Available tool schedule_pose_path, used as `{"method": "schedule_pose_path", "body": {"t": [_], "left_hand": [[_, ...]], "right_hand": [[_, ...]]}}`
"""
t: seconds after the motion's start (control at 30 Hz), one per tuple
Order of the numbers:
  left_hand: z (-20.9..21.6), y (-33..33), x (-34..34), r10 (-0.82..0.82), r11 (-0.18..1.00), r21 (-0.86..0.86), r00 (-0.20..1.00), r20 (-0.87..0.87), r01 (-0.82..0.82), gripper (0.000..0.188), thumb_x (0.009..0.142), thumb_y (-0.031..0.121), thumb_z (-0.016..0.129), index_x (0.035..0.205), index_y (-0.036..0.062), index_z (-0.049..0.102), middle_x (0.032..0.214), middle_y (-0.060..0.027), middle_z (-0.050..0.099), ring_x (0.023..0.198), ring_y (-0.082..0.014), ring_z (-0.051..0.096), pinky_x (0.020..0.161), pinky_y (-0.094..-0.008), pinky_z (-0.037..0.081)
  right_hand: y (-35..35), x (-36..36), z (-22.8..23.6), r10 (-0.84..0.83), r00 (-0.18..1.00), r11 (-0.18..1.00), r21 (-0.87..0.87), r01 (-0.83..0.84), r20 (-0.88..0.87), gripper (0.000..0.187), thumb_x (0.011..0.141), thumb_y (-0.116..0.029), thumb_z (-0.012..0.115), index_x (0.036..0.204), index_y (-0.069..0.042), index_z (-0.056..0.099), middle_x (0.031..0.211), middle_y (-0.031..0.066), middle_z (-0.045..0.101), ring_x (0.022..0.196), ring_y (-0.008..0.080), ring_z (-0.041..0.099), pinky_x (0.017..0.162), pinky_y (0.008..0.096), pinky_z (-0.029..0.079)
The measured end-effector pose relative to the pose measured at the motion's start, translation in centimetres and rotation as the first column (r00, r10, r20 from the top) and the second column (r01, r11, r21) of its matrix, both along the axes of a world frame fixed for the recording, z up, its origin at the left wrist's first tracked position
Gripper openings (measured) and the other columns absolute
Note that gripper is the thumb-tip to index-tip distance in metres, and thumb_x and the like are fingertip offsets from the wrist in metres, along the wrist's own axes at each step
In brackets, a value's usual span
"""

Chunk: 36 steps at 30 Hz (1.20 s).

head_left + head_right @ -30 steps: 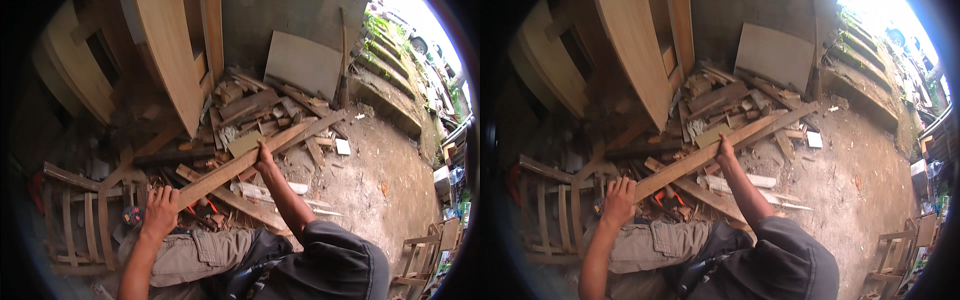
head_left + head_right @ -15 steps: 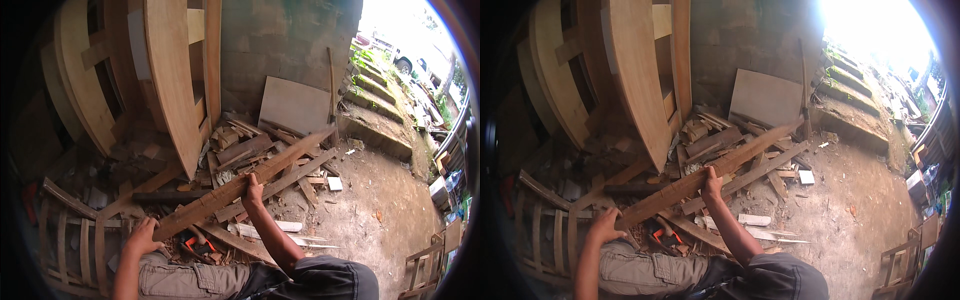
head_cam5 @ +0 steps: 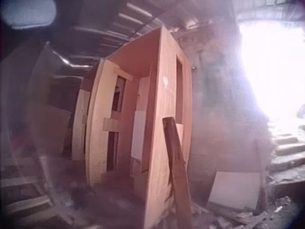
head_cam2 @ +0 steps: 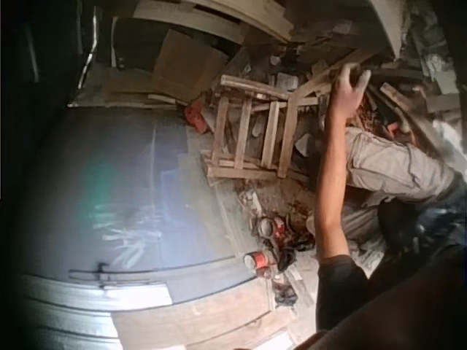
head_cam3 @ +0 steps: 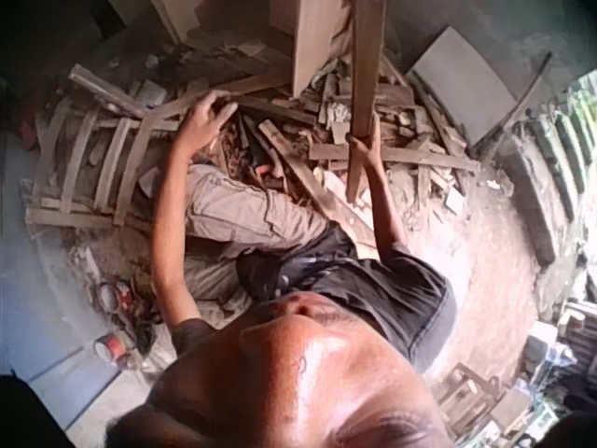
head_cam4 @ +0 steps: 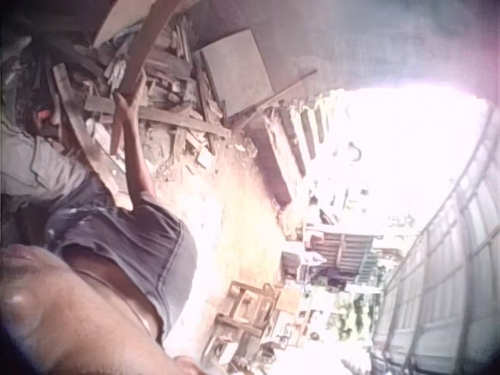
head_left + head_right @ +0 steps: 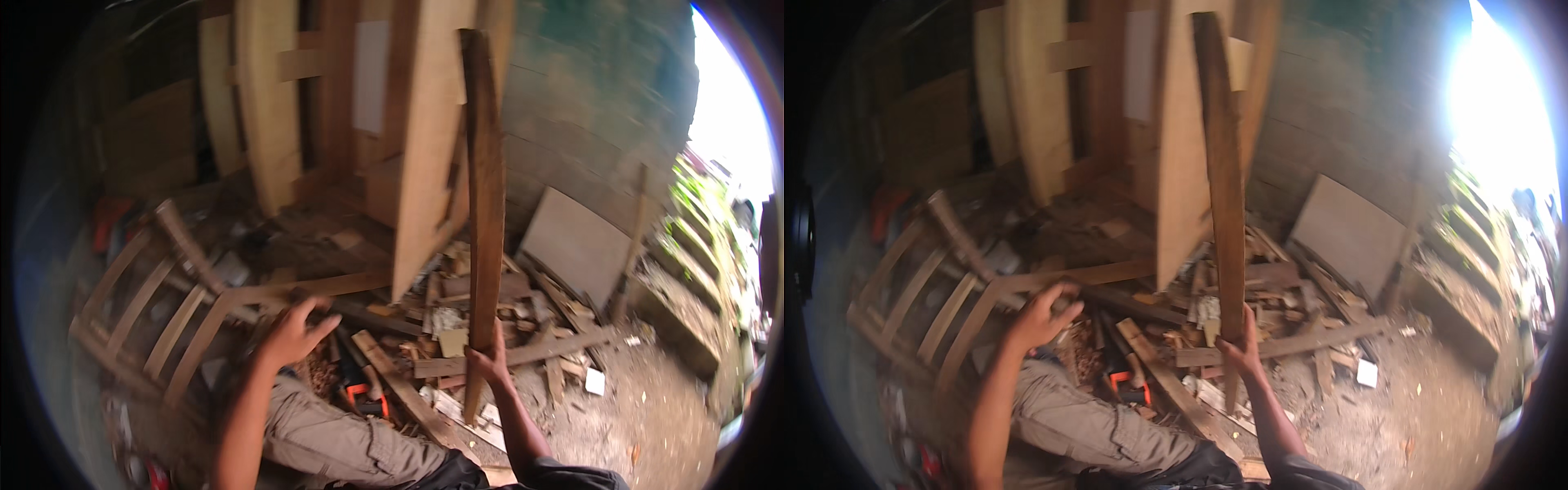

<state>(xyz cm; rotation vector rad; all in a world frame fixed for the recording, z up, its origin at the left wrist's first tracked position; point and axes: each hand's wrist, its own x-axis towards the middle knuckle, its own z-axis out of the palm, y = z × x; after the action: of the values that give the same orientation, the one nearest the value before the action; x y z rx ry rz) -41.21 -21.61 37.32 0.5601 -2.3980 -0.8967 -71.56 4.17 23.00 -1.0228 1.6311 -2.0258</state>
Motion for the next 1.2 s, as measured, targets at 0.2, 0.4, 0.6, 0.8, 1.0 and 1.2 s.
{"method": "schedule_pose_path", "body": {"t": [0.2,0.4,0.6,0.8,1.0,1.2], "left_hand": [[1.7,-3.1,3.7,0.453,0.670,0.698,0.605,-0.655,0.253,0.093,0.092,0.076,0.038,0.147,0.0010,0.034,0.151,-0.0186,0.038,0.139,-0.0313,0.037,0.110,-0.0547,0.034],[-0.7,-3.0,12.0,0.596,0.614,0.692,0.352,-0.722,0.380,0.098,0.086,0.082,0.043,0.149,0.0081,0.032,0.147,-0.0136,0.041,0.138,-0.0292,0.036,0.112,-0.0590,0.025],[-5.1,-2.7,19.8,0.620,0.693,0.574,0.045,-0.783,0.437,0.099,0.088,0.080,0.040,0.149,0.0023,0.031,0.149,-0.0152,0.040,0.139,-0.0292,0.036,0.114,-0.0533,0.026],[-10.8,-1.2,28.3,0.866,0.493,0.847,-0.207,-0.456,0.199,0.095,0.086,0.076,0.052,0.151,0.0097,0.031,0.152,-0.0154,0.034,0.141,-0.0359,0.031,0.113,-0.0624,0.024],[-23.1,-0.9,34.5,0.921,0.207,0.971,-0.358,-0.151,0.124,0.086,0.089,0.068,0.057,0.147,0.0068,0.038,0.144,-0.0169,0.046,0.132,-0.0350,0.044,0.108,-0.0539,0.036],[-29.1,-1.5,38.1,0.881,0.111,0.987,-0.471,-0.042,0.120,0.078,0.090,0.058,0.065,0.145,0.0085,0.040,0.145,-0.0160,0.043,0.130,-0.0338,0.044,0.109,-0.0507,0.035]], "right_hand": [[-3.0,4.1,-1.1,0.033,0.911,0.951,0.294,0.099,-0.412,0.085,0.062,0.007,0.070,0.139,-0.006,0.038,0.125,0.0124,0.051,0.117,0.0260,0.051,0.099,0.0382,0.044],[-8.6,8.2,-1.5,0.147,0.605,0.931,0.315,0.182,-0.783,0.079,0.059,0.002,0.075,0.132,-0.006,0.047,0.110,0.0175,0.053,0.100,0.0391,0.051,0.091,0.0470,0.041],[-15.8,9.8,-1.4,0.291,0.352,0.939,0.336,0.072,-0.890,0.088,0.059,-0.006,0.082,0.138,-0.009,0.043,0.125,0.0197,0.052,0.120,0.0416,0.047,0.107,0.0526,0.033],[-24.6,12.0,-2.5,0.306,0.074,0.951,0.308,0.012,-0.949,0.080,0.062,-0.011,0.080,0.134,-0.008,0.048,0.120,0.0169,0.054,0.115,0.0389,0.050,0.102,0.0516,0.036],[-33.5,16.6,-5.4,0.520,-0.121,0.807,0.533,-0.254,-0.846,0.086,0.058,-0.006,0.087,0.134,-0.010,0.047,0.124,0.0159,0.054,0.119,0.0373,0.050,0.101,0.0487,0.038],[-43.7,21.7,-8.6,0.661,-0.339,0.635,0.740,-0.222,-0.669,0.092,0.064,-0.019,0.089,0.141,-0.014,0.039,0.129,0.0148,0.052,0.125,0.0354,0.049,0.110,0.0493,0.035]]}}
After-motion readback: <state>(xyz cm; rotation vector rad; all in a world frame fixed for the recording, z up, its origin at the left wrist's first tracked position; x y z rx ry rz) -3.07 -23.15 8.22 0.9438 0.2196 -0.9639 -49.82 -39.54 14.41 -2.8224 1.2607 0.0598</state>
